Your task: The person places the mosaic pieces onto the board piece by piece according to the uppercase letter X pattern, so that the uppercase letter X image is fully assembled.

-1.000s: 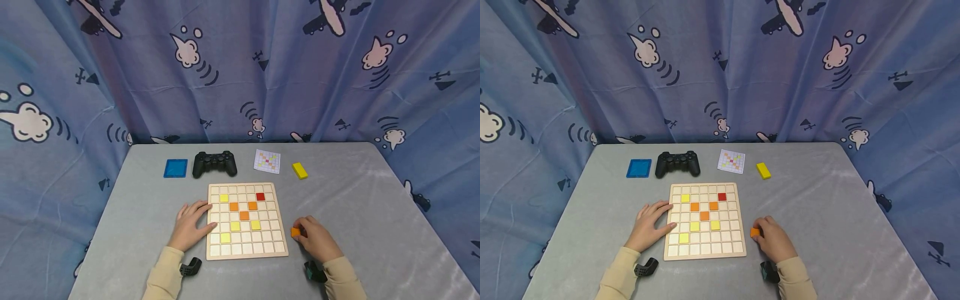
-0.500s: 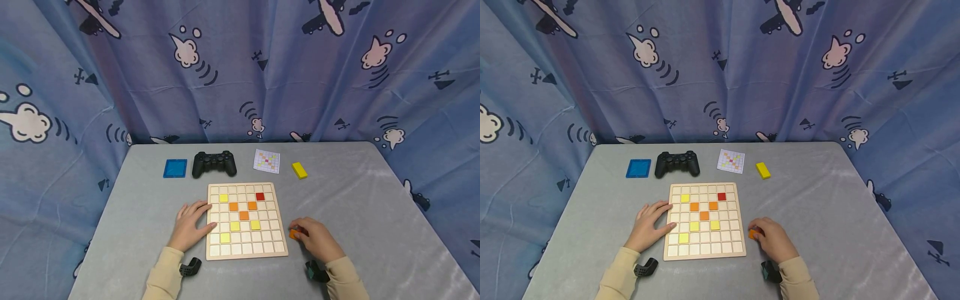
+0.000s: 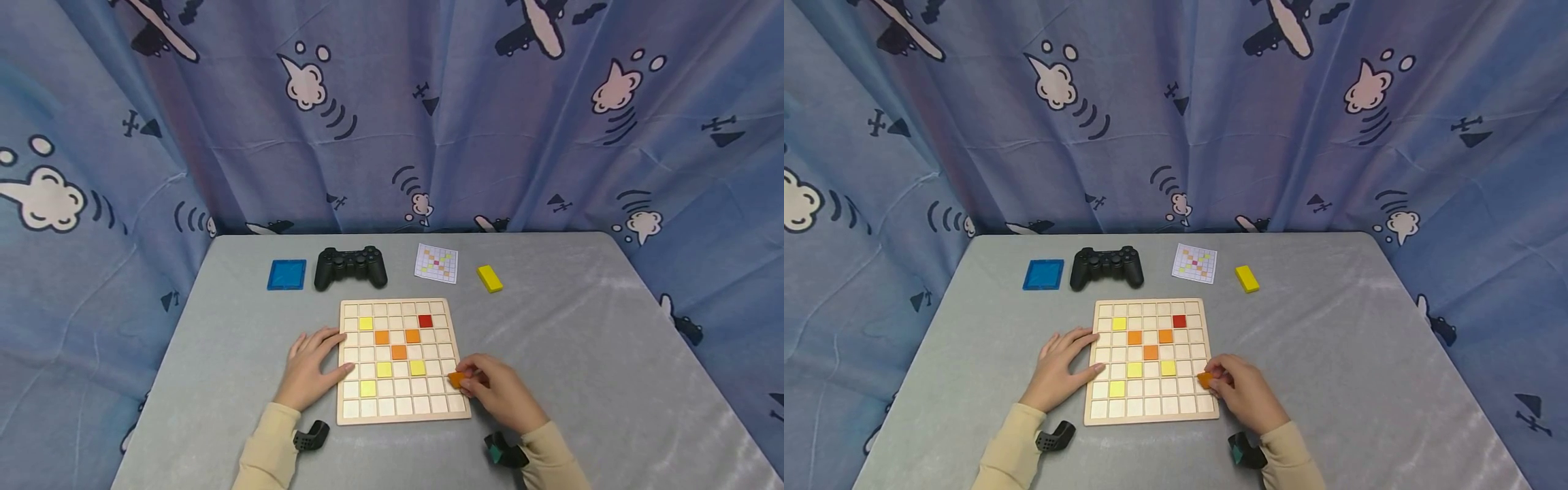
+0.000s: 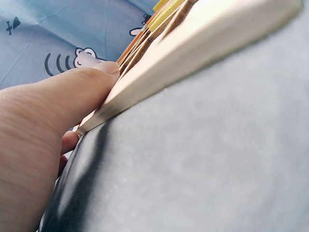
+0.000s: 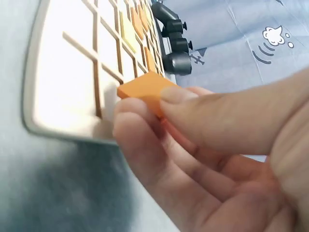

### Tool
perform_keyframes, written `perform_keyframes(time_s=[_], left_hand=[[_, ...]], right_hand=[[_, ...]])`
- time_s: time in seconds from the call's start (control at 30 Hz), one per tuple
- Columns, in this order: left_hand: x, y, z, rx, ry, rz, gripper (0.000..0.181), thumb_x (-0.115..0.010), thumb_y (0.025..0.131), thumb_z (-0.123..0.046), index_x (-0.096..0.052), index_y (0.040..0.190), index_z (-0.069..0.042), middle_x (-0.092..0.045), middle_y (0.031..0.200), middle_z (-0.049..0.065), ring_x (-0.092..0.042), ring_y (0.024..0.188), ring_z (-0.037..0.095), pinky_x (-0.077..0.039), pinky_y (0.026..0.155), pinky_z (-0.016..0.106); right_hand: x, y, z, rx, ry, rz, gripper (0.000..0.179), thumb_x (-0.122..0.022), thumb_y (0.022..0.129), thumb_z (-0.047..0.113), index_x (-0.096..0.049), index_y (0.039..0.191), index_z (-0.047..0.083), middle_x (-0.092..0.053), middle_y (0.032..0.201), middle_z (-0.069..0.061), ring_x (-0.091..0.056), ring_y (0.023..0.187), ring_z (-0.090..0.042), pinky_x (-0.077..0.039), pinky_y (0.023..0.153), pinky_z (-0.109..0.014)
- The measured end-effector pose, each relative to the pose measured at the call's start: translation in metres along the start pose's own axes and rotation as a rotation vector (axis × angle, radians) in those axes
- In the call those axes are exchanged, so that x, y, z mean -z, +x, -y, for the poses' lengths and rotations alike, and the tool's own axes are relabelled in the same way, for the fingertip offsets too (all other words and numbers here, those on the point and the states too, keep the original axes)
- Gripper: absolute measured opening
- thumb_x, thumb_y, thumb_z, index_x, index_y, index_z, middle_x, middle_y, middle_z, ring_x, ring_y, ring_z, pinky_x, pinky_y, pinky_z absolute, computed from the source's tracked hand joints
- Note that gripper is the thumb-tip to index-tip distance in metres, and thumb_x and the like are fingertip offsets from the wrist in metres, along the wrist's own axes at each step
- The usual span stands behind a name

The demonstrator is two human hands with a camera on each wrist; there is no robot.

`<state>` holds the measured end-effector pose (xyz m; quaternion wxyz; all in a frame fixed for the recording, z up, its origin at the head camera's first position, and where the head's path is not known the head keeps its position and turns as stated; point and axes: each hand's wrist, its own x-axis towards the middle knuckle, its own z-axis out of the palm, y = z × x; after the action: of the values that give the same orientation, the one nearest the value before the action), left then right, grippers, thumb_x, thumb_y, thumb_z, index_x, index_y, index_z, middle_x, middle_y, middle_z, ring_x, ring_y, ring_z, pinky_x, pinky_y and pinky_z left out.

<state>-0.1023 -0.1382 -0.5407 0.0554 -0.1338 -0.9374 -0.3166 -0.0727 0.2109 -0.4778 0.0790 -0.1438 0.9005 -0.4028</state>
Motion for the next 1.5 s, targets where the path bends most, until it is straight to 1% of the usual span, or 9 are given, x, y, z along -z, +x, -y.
perform_keyframes(time_s=[0.17, 0.37, 0.57, 0.67, 0.8, 1.07, 1.17, 1.27, 1.5], left_hand=[[0.0, 0.001, 0.0, -0.004, -0.001, -0.001, 0.06, -0.069, 0.084, -0.049, -0.057, 0.133, -0.018, -0.051, 0.14, 0.001, -0.041, 0.134, 0.023, -0.012, 0.119, 0.047], [0.001, 0.001, 0.0, 0.002, -0.001, 0.003, 0.06, -0.069, 0.084, -0.049, -0.057, 0.133, -0.018, -0.051, 0.14, 0.001, -0.041, 0.135, 0.024, -0.012, 0.119, 0.046], [0.002, 0.002, -0.002, 0.001, -0.002, 0.005, 0.06, -0.07, 0.084, -0.048, -0.057, 0.133, -0.018, -0.052, 0.14, 0.002, -0.041, 0.135, 0.024, -0.012, 0.119, 0.047], [0.002, 0.002, -0.003, 0.004, -0.002, 0.008, 0.06, -0.07, 0.084, -0.048, -0.057, 0.133, -0.018, -0.052, 0.14, 0.002, -0.04, 0.135, 0.024, -0.012, 0.119, 0.047], [0.002, 0.003, -0.004, 0.012, -0.004, 0.014, 0.06, -0.07, 0.084, -0.048, -0.057, 0.133, -0.018, -0.051, 0.14, 0.002, -0.04, 0.135, 0.024, -0.011, 0.12, 0.046], [0.001, 0.004, -0.003, 0.007, -0.004, 0.011, 0.059, -0.07, 0.084, -0.048, -0.057, 0.133, -0.018, -0.052, 0.139, 0.002, -0.041, 0.134, 0.024, -0.011, 0.119, 0.046], [0.001, 0.003, -0.002, 0.004, -0.001, 0.009, 0.06, -0.069, 0.084, -0.049, -0.057, 0.133, -0.018, -0.052, 0.139, 0.002, -0.041, 0.134, 0.024, -0.011, 0.119, 0.046], [0.0, 0.003, -0.002, 0.0, -0.002, 0.006, 0.06, -0.069, 0.084, -0.049, -0.057, 0.133, -0.018, -0.052, 0.139, 0.002, -0.041, 0.134, 0.024, -0.012, 0.119, 0.046], [0.0, 0.003, 0.0, -0.008, -0.005, -0.001, 0.06, -0.069, 0.084, -0.049, -0.057, 0.133, -0.018, -0.052, 0.139, 0.001, -0.041, 0.134, 0.023, -0.012, 0.119, 0.046]], right_hand=[[-0.007, 0.002, 0.001, -0.028, 0.104, 0.039, 0.018, -0.065, 0.087, -0.003, -0.061, 0.104, 0.005, -0.061, 0.09, -0.006, -0.064, 0.072, -0.012, -0.058, 0.063, -0.023], [-0.015, 0.006, 0.002, -0.005, 0.187, 0.069, 0.016, -0.065, 0.088, 0.0, -0.061, 0.103, 0.002, -0.063, 0.087, -0.009, -0.065, 0.071, -0.014, -0.058, 0.061, -0.026], [-0.021, 0.009, 0.002, -0.071, 0.238, 0.077, 0.018, -0.065, 0.087, -0.001, -0.061, 0.104, 0.002, -0.061, 0.087, -0.009, -0.065, 0.071, -0.015, -0.059, 0.062, -0.027], [-0.024, 0.01, 0.002, -0.072, 0.183, 0.061, 0.018, -0.067, 0.087, 0.001, -0.062, 0.103, 0.005, -0.061, 0.085, -0.005, -0.062, 0.07, -0.011, -0.057, 0.061, -0.025], [-0.027, 0.011, 0.002, -0.066, 0.064, 0.018, 0.017, -0.071, 0.084, 0.005, -0.064, 0.099, 0.01, -0.061, 0.082, 0.003, -0.056, 0.07, -0.005, -0.052, 0.061, -0.02], [-0.033, 0.012, 0.004, -0.032, -0.054, -0.024, 0.021, -0.077, 0.079, 0.007, -0.063, 0.095, 0.013, -0.056, 0.079, 0.007, -0.049, 0.067, -0.003, -0.047, 0.058, -0.018], [-0.034, 0.012, 0.007, -0.006, -0.102, -0.033, 0.021, -0.077, 0.078, 0.007, -0.063, 0.094, 0.012, -0.053, 0.078, 0.007, -0.046, 0.067, -0.003, -0.044, 0.056, -0.018], [-0.034, 0.012, 0.009, -0.006, -0.14, -0.037, 0.02, -0.077, 0.079, 0.006, -0.064, 0.093, 0.011, -0.05, 0.077, 0.008, -0.044, 0.066, -0.002, -0.042, 0.056, -0.018], [-0.036, 0.012, 0.014, 0.002, -0.213, -0.047, 0.018, -0.077, 0.079, 0.007, -0.069, 0.095, 0.009, -0.051, 0.077, 0.01, -0.045, 0.068, -0.002, -0.044, 0.059, -0.018]])
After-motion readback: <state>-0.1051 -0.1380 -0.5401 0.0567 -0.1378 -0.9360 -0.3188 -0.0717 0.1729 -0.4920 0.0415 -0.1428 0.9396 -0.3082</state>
